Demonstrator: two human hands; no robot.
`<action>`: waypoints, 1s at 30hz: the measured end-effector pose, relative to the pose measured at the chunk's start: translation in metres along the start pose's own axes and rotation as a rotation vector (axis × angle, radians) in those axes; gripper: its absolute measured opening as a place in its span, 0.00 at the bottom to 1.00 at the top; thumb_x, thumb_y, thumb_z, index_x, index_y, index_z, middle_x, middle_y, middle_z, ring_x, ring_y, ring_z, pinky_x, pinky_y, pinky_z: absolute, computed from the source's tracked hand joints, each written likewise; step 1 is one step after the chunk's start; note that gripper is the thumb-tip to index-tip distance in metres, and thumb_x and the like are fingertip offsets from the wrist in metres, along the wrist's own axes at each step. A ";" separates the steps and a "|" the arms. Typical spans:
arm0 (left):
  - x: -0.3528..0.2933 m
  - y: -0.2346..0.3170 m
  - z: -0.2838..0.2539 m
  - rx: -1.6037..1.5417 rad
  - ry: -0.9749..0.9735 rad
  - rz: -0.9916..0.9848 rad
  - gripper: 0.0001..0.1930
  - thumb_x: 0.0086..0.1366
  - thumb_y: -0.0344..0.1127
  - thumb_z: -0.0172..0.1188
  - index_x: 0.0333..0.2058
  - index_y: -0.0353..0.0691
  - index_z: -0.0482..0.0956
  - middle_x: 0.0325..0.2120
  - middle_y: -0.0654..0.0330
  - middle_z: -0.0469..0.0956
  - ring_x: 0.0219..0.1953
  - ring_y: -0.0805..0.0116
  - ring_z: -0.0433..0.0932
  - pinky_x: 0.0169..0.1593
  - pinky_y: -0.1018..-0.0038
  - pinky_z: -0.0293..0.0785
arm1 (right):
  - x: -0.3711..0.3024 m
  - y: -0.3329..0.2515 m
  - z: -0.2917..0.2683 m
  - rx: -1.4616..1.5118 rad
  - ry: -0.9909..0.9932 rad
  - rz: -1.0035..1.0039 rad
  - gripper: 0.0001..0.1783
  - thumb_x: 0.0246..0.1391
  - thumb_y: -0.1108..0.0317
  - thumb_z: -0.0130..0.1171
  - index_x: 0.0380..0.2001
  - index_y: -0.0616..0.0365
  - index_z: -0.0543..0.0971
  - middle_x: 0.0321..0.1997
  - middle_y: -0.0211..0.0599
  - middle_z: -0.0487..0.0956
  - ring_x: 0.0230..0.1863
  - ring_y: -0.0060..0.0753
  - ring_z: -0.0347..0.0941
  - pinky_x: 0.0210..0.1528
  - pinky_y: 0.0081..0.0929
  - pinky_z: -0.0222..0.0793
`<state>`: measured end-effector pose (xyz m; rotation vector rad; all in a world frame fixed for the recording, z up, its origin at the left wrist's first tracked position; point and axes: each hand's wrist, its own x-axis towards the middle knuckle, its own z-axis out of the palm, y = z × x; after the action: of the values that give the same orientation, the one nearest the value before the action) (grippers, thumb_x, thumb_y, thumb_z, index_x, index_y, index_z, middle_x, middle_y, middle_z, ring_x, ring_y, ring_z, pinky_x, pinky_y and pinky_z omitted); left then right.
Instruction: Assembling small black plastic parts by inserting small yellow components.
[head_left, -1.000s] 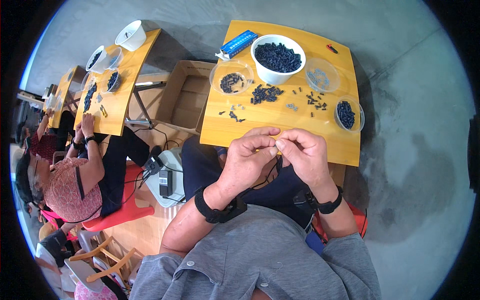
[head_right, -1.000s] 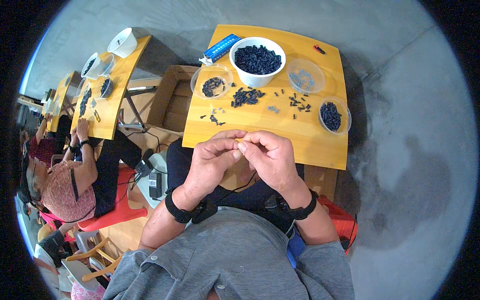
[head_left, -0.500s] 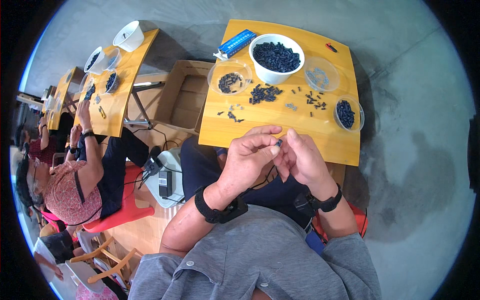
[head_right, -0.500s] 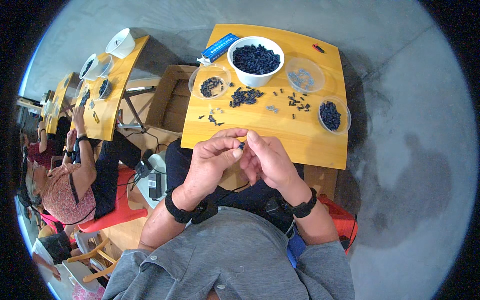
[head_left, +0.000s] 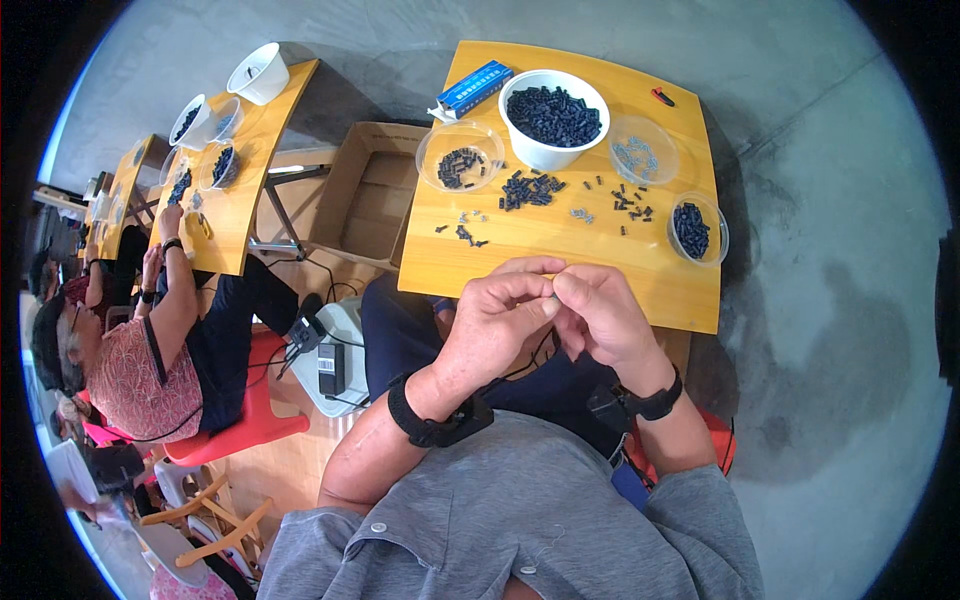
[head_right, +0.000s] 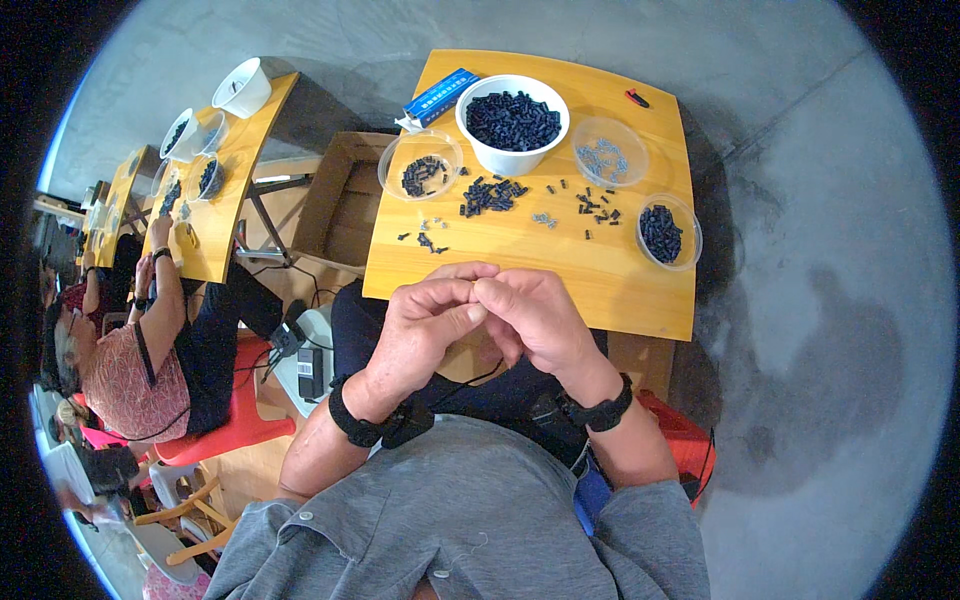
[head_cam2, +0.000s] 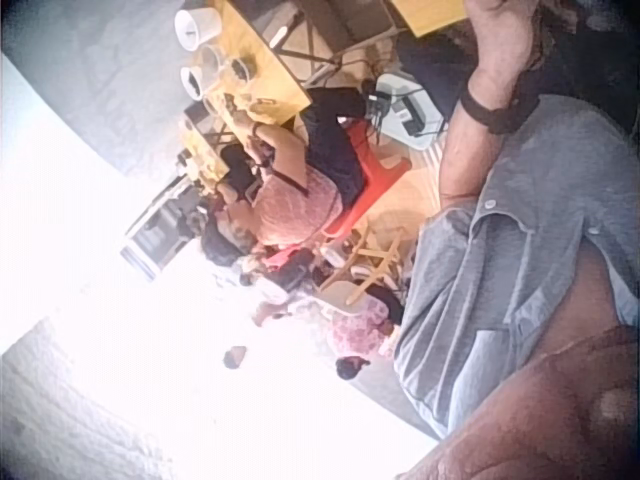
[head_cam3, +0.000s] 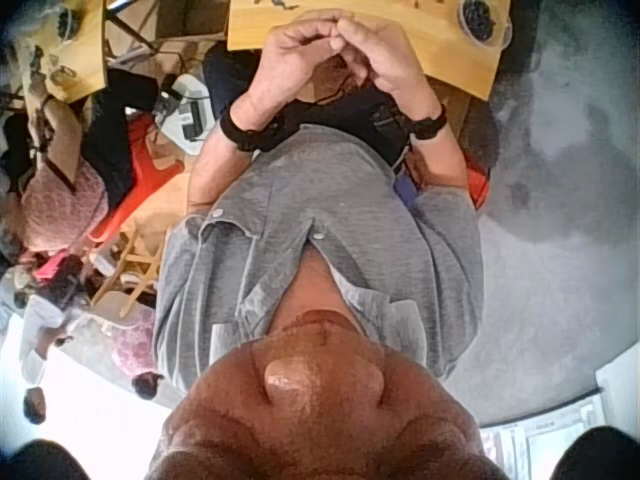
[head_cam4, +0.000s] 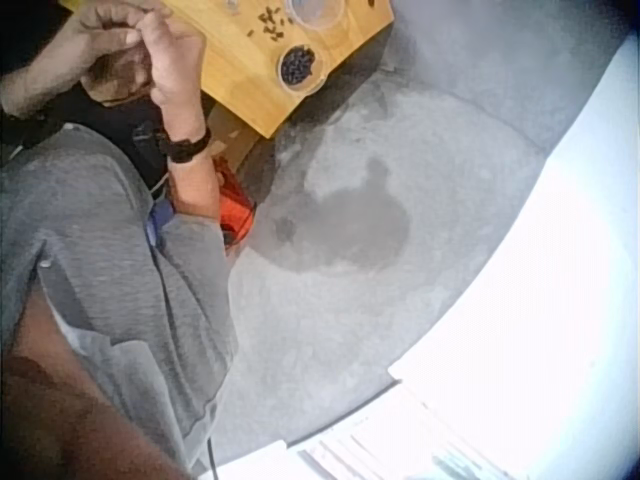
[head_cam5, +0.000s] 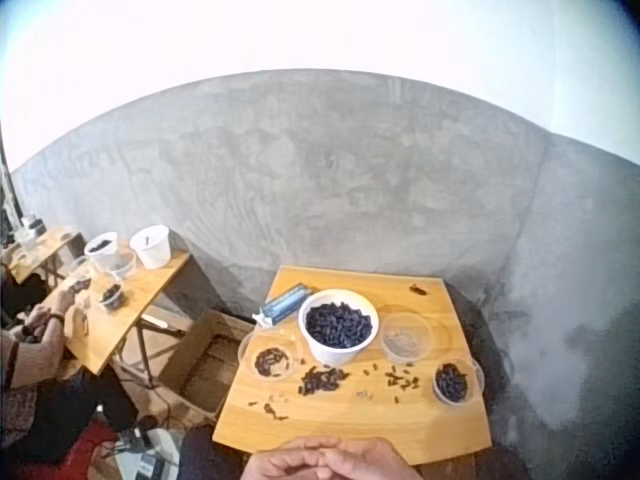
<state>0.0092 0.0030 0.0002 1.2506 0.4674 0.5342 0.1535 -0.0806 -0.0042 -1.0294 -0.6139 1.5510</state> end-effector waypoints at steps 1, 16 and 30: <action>0.000 -0.001 0.000 0.018 0.013 0.002 0.07 0.57 0.21 0.56 0.34 0.32 0.80 0.46 0.53 0.74 0.50 0.66 0.70 0.54 0.72 0.63 | 0.000 0.001 0.003 -0.047 0.119 -0.110 0.19 0.57 0.56 0.55 0.24 0.62 0.74 0.16 0.29 0.72 0.11 0.15 0.64 0.11 0.13 0.58; -0.002 0.000 0.003 -0.076 -0.009 -0.059 0.08 0.58 0.23 0.57 0.36 0.35 0.81 0.46 0.56 0.74 0.49 0.68 0.71 0.54 0.72 0.64 | -0.003 -0.012 0.004 -0.311 0.213 -0.290 0.09 0.52 0.70 0.62 0.21 0.61 0.76 0.16 0.26 0.74 0.14 0.10 0.64 0.14 0.11 0.59; 0.000 -0.008 0.007 -0.021 0.030 -0.015 0.08 0.58 0.21 0.56 0.35 0.33 0.81 0.46 0.54 0.74 0.50 0.67 0.70 0.54 0.72 0.64 | -0.005 -0.016 0.003 -0.368 0.230 -0.264 0.08 0.53 0.70 0.60 0.24 0.62 0.76 0.17 0.29 0.73 0.14 0.15 0.66 0.15 0.13 0.62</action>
<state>0.0142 -0.0038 -0.0057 1.2191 0.4948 0.5443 0.1585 -0.0807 0.0116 -1.3219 -0.8550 1.0930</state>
